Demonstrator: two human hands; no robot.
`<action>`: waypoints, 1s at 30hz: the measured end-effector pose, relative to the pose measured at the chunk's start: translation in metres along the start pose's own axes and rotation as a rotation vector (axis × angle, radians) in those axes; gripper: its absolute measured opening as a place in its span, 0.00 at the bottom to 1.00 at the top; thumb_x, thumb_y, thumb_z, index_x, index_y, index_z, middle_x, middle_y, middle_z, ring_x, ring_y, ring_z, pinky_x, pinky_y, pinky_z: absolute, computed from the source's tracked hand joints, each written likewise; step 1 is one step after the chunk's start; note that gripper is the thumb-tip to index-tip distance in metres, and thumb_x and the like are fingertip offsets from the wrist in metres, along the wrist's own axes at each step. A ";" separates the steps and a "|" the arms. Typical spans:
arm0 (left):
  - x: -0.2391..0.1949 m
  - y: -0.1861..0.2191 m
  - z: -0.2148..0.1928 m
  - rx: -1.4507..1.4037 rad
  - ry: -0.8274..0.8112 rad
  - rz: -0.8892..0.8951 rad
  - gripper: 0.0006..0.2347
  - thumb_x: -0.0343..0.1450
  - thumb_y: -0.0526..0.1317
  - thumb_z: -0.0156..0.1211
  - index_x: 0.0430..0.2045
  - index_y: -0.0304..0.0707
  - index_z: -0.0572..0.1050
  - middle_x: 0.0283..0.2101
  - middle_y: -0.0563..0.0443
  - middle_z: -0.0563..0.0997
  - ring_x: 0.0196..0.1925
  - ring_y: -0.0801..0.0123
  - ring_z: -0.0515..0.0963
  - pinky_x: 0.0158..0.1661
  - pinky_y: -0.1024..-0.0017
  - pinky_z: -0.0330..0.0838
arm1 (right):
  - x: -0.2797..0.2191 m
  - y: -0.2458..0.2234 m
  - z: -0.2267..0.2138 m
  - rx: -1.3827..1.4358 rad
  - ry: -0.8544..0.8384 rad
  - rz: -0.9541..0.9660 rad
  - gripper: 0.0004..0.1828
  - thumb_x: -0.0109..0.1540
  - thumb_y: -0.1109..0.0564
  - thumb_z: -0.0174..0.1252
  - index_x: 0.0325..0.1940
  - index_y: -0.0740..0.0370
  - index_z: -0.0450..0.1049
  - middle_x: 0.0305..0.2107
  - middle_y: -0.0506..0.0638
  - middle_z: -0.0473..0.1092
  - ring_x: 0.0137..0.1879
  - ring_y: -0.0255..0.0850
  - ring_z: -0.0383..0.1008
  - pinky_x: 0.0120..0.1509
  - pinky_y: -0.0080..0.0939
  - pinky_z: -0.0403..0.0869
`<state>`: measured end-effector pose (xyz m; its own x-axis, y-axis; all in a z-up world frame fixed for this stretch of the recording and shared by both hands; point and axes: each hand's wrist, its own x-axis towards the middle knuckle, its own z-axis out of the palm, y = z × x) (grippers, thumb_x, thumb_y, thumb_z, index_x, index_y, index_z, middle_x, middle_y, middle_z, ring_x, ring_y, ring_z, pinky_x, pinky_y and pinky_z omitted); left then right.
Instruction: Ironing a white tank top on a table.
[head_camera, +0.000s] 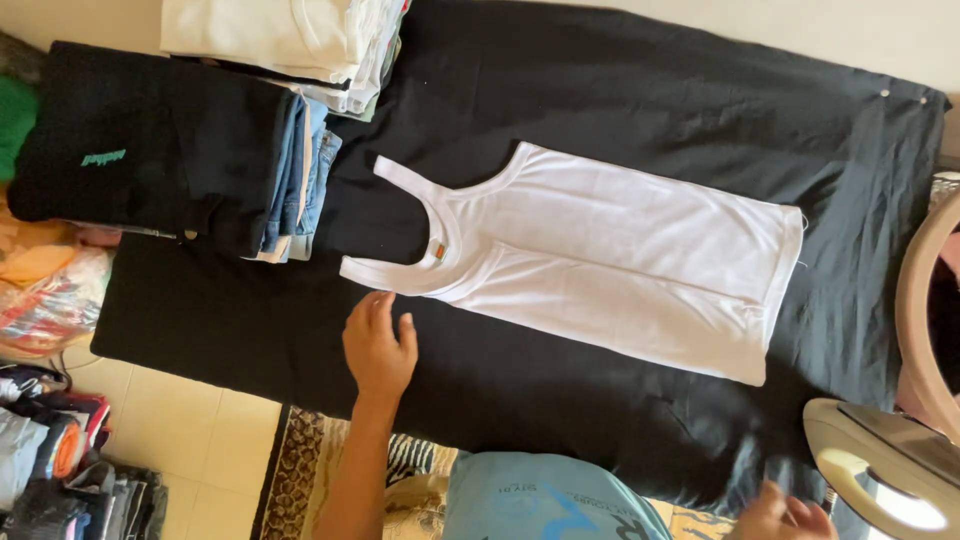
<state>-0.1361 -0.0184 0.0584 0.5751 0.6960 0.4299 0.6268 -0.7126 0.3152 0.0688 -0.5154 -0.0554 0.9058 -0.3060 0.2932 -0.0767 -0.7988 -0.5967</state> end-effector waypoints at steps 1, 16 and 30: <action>0.004 0.005 0.000 -0.002 0.000 -0.001 0.17 0.67 0.35 0.62 0.50 0.31 0.72 0.52 0.39 0.77 0.50 0.46 0.77 0.50 0.56 0.71 | 0.001 0.092 0.022 -0.001 0.002 -0.001 0.23 0.67 0.72 0.68 0.58 0.72 0.61 0.41 0.63 0.68 0.37 0.50 0.73 0.44 0.44 0.78; 0.032 0.085 0.075 -0.040 -0.256 0.307 0.31 0.69 0.44 0.62 0.67 0.33 0.61 0.74 0.35 0.57 0.75 0.45 0.60 0.67 0.50 0.58 | 0.122 -0.098 -0.054 0.274 -0.196 -0.211 0.10 0.75 0.62 0.59 0.52 0.76 0.72 0.31 0.57 0.70 0.33 0.43 0.70 0.39 0.39 0.70; 0.009 0.074 0.108 -0.008 -0.551 0.224 0.33 0.73 0.54 0.51 0.72 0.37 0.55 0.79 0.40 0.47 0.79 0.48 0.46 0.73 0.45 0.37 | 0.023 -0.318 0.025 -0.197 -1.148 -0.346 0.27 0.69 0.33 0.44 0.41 0.59 0.71 0.16 0.48 0.77 0.36 0.52 0.84 0.48 0.54 0.78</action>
<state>-0.0278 -0.0551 -0.0059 0.8826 0.4699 -0.0149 0.4554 -0.8467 0.2749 0.1249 -0.2555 0.1221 0.7256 0.4959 -0.4772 0.2708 -0.8432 -0.4645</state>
